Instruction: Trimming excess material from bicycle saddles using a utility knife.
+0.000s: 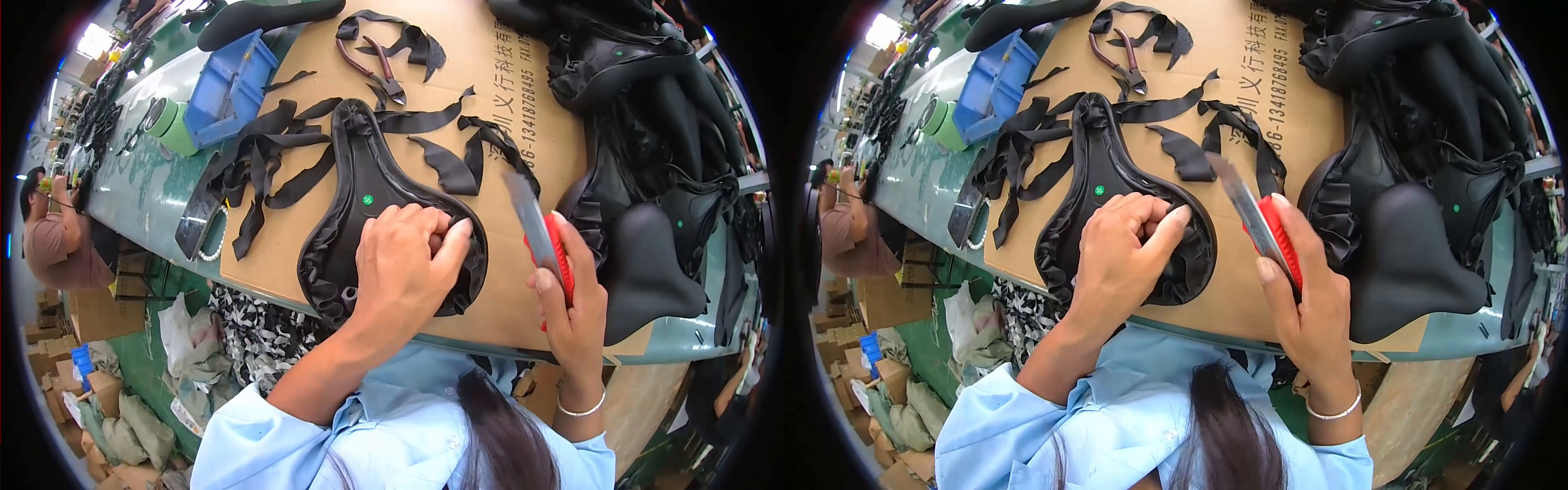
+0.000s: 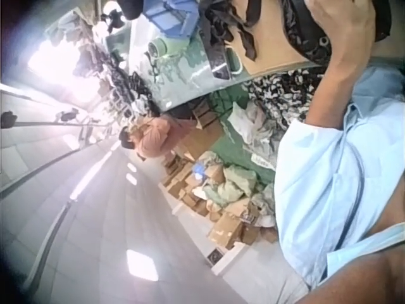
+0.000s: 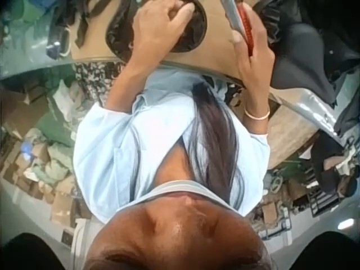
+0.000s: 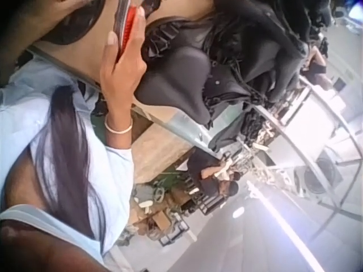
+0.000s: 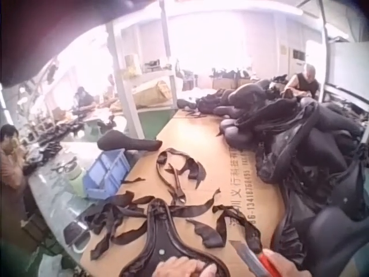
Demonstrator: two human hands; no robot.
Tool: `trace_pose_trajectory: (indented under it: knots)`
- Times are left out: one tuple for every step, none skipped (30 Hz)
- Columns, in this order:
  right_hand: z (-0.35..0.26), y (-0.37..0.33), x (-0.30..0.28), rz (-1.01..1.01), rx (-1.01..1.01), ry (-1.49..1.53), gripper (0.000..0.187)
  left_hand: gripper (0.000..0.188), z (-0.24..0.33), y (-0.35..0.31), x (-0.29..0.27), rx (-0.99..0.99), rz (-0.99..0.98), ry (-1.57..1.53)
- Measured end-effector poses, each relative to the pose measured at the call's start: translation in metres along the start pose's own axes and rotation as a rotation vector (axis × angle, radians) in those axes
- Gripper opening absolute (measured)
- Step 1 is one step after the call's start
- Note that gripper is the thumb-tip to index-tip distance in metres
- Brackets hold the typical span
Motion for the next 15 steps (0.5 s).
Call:
trace_pose_trajectory:
  knots:
    - [-0.005,-0.002,0.000,-0.015,-0.080,-0.087,0.044,0.027,-0.001,-0.002,0.000,0.019,-0.001,-0.037]
    - [-0.010,-0.003,-0.002,0.025,-0.223,-0.114,0.049,0.020,-0.001,-0.004,0.001,0.015,-0.015,-0.070]
    - [-0.011,-0.001,-0.006,0.021,-0.221,-0.118,0.049,0.020,-0.002,-0.007,0.002,0.011,-0.015,-0.073]
    - [-0.018,-0.001,-0.006,-0.041,-0.264,-0.214,0.051,0.019,-0.003,-0.009,0.002,0.003,-0.006,-0.139]
    - [-0.022,-0.001,-0.001,-0.103,-0.305,-0.310,0.054,0.018,-0.004,-0.010,0.002,-0.006,0.002,-0.203]
    - [-0.026,0.001,0.001,-0.100,-0.362,-0.335,0.059,0.018,-0.005,-0.011,0.002,-0.009,0.001,-0.207]
    - [-0.029,0.006,0.001,-0.102,-0.360,-0.338,0.059,0.017,-0.004,-0.012,0.004,-0.002,-0.014,-0.220]
    - [-0.037,0.011,0.011,-0.190,-0.408,-0.484,0.060,0.017,-0.004,-0.013,0.004,-0.001,-0.025,-0.226]
    - [-0.044,0.012,0.021,-0.275,-0.449,-0.640,0.061,0.017,-0.006,-0.013,0.005,-0.006,-0.029,-0.233]
    - [-0.049,0.015,0.023,-0.314,-0.422,-0.697,0.054,0.016,-0.007,-0.014,0.003,-0.005,-0.006,-0.261]
    - [-0.055,0.014,0.020,-0.318,-0.423,-0.699,0.054,0.015,-0.008,-0.013,0.000,-0.002,0.024,-0.285]
    - [-0.056,0.010,0.018,-0.338,-0.381,-0.755,0.055,0.015,-0.010,-0.014,-0.001,-0.005,0.025,-0.288]
    - [-0.053,0.005,0.018,-0.358,-0.336,-0.810,0.057,0.015,-0.017,-0.015,-0.008,-0.051,0.110,-0.457]
    - [-0.050,-0.002,0.019,-0.362,-0.334,-0.814,0.057,0.016,-0.025,-0.014,-0.009,-0.097,0.196,-0.627]
    - [-0.041,-0.011,0.019,-0.374,-0.229,-0.780,0.058,0.016,-0.027,-0.014,-0.007,-0.099,0.194,-0.633]
Point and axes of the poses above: each hand's wrist, its own y-axis towards the middle knuckle, its own x-axis out of the palm, z = x × y, the point moved 9 cm from there along y, towards the middle knuckle, and after that the axes turned 5 degrees about x, right-handed, at the moved point
